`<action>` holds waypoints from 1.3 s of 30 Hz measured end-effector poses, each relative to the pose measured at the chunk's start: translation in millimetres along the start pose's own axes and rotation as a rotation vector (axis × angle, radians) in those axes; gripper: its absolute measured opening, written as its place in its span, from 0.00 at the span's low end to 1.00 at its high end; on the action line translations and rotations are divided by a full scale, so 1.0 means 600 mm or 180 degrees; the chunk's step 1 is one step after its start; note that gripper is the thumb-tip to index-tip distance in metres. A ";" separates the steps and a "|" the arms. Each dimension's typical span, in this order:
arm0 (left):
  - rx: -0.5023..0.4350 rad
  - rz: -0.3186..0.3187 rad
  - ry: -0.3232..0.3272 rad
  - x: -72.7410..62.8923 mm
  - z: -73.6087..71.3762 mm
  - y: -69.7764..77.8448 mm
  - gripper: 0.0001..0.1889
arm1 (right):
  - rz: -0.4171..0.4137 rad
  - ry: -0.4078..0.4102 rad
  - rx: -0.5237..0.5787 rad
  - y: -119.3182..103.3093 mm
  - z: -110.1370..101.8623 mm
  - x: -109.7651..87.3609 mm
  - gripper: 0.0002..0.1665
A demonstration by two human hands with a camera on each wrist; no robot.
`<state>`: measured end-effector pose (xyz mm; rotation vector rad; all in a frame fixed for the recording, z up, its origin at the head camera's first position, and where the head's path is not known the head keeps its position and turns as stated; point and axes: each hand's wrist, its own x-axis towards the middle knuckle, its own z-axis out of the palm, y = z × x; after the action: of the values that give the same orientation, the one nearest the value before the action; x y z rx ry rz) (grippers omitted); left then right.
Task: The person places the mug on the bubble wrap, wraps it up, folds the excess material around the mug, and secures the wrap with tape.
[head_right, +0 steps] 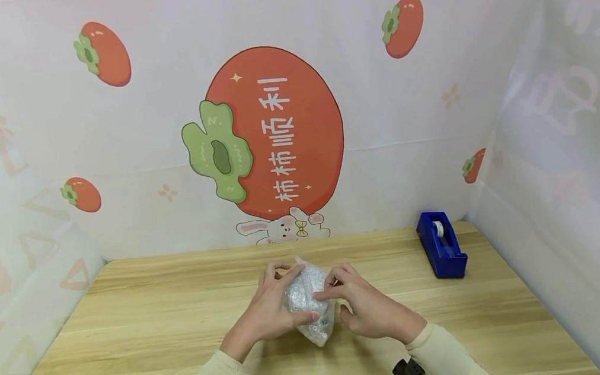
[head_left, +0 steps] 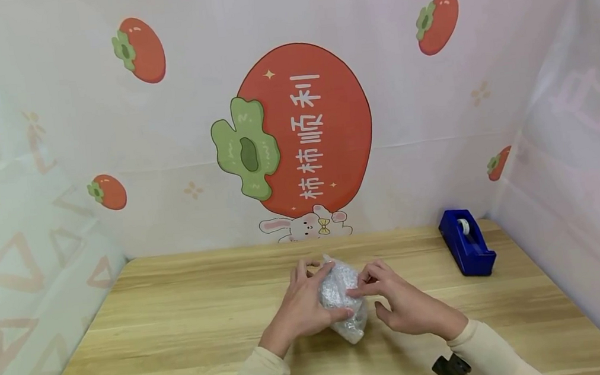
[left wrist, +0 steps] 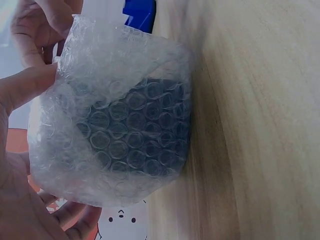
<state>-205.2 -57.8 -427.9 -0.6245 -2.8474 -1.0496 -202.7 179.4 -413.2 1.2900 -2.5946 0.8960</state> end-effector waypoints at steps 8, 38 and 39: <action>-0.0127 -0.0015 -0.0088 0.000 0.002 -0.003 0.49 | -0.0067 0.0576 0.0197 0.010 -0.017 -0.009 0.31; -0.0169 -0.0120 -0.0132 -0.002 0.000 -0.002 0.49 | 0.3002 0.0790 -0.0875 0.196 -0.171 -0.161 0.32; -0.0175 -0.0119 -0.0131 -0.001 0.000 -0.002 0.49 | 0.3045 0.0745 -0.0823 0.198 -0.172 -0.162 0.31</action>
<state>-204.9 -58.9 -429.1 -0.6061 -2.8851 -1.1376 -247.3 359.0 -416.5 -0.1816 -2.9374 0.6789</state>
